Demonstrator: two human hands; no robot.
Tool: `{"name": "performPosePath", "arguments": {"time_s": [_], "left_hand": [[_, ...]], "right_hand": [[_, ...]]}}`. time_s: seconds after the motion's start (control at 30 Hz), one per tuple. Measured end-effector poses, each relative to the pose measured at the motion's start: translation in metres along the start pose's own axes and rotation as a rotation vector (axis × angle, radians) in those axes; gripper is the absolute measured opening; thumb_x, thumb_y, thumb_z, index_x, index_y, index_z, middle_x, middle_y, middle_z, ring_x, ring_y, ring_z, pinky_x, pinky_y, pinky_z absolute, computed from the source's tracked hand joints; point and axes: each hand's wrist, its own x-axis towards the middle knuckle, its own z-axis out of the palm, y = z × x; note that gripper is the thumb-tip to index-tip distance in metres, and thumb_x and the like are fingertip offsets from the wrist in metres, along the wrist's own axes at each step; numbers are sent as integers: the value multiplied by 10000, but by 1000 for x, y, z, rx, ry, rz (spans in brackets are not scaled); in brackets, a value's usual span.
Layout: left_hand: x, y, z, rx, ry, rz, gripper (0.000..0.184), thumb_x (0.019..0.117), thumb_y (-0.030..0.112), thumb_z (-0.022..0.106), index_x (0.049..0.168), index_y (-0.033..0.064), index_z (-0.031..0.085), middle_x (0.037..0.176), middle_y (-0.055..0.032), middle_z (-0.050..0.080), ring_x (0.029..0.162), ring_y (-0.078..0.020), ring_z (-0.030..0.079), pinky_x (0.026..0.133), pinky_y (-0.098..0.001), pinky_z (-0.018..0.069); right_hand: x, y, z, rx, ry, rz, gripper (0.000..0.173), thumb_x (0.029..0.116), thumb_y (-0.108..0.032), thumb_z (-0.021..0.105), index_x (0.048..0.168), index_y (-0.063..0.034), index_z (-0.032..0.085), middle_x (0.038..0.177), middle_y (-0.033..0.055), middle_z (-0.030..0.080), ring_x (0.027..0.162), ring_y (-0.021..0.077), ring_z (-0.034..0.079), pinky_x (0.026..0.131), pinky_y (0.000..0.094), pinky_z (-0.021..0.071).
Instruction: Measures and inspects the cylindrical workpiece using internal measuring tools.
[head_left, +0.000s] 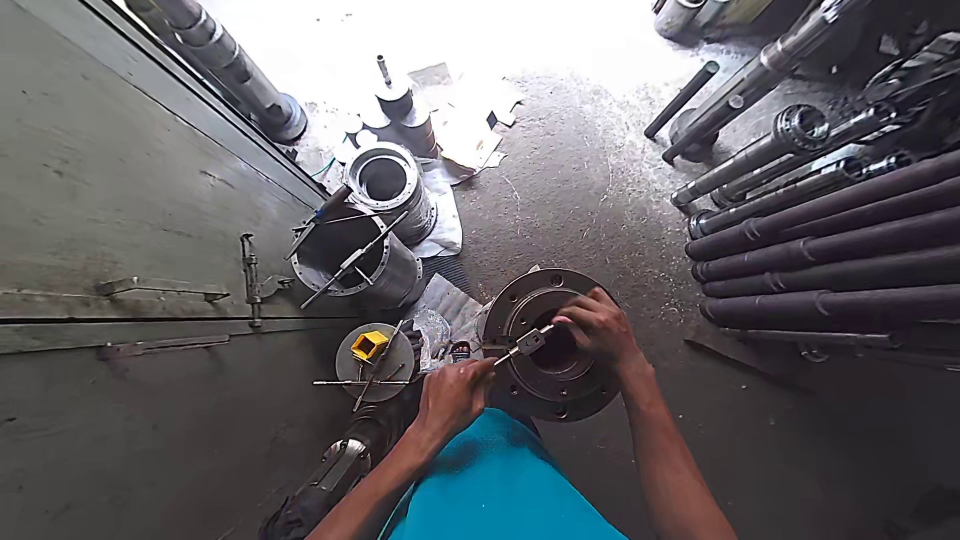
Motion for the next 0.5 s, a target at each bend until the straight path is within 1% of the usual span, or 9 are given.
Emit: {"name": "performPosePath", "arguments": {"time_s": [0.07,0.1,0.17,0.23,0.27,0.33,0.4,0.47,0.5], "left_hand": [[9,-13,-1,48,58,56,295,972,183,587,1194,219,777,916,-77,762,754,-295,739,618,-541,576],[16,-19,-3,70,83,90,304,963,162,584,1186,235,777,921,-74,761,738,-297,735,591,-542,569],[36,-30,-11,94,81,172,279,995,187,575,1172,268,775,1014,-34,769,776,-276,741,605,-527,571],[62,-39,-26,133,66,281,244,1016,220,576,1135,296,775,1124,17,759,837,-236,744,637,-497,584],[71,-40,-31,143,62,334,229,1009,219,590,1109,293,782,1142,25,756,850,-223,742,648,-481,588],[77,-43,-39,145,11,385,215,1009,225,595,1095,266,787,1146,24,754,896,-216,741,693,-467,593],[66,-38,-39,142,-47,354,221,1019,220,576,1109,213,778,1111,-15,760,923,-236,742,740,-481,596],[44,-26,-36,161,-100,300,211,989,182,583,1088,114,756,1017,-111,754,843,-325,738,669,-543,580],[30,-18,-31,180,-123,268,214,976,204,585,1061,98,751,958,-126,749,792,-342,735,621,-552,571]], "right_hand": [[-28,-14,0,-26,-10,124,378,1049,-377,514,1003,-109,778,980,75,753,935,297,686,795,454,565],[-39,-25,2,-62,6,176,399,1043,-379,501,987,-92,771,947,95,749,914,321,692,762,467,571],[-58,-49,7,-115,67,277,405,1026,-363,503,944,-72,772,880,110,749,875,332,707,739,476,576],[-69,-74,14,-148,153,377,385,1011,-332,517,930,-67,784,827,93,745,823,300,714,718,444,581],[-73,-82,17,-148,181,407,372,1004,-313,524,937,-59,788,811,89,742,787,286,708,699,422,573],[-78,-84,17,-113,181,417,345,1009,-282,539,981,-49,793,848,95,752,796,281,710,725,416,576],[-75,-66,14,-96,159,357,327,1018,-284,546,989,-76,796,909,91,766,845,290,713,759,441,574],[-57,-45,11,-120,158,271,303,1015,-282,548,1022,-120,804,1009,95,775,896,322,712,769,481,564],[-45,-37,9,-126,148,235,285,1023,-278,552,1063,-147,802,1078,96,768,937,329,709,795,488,559]]}}
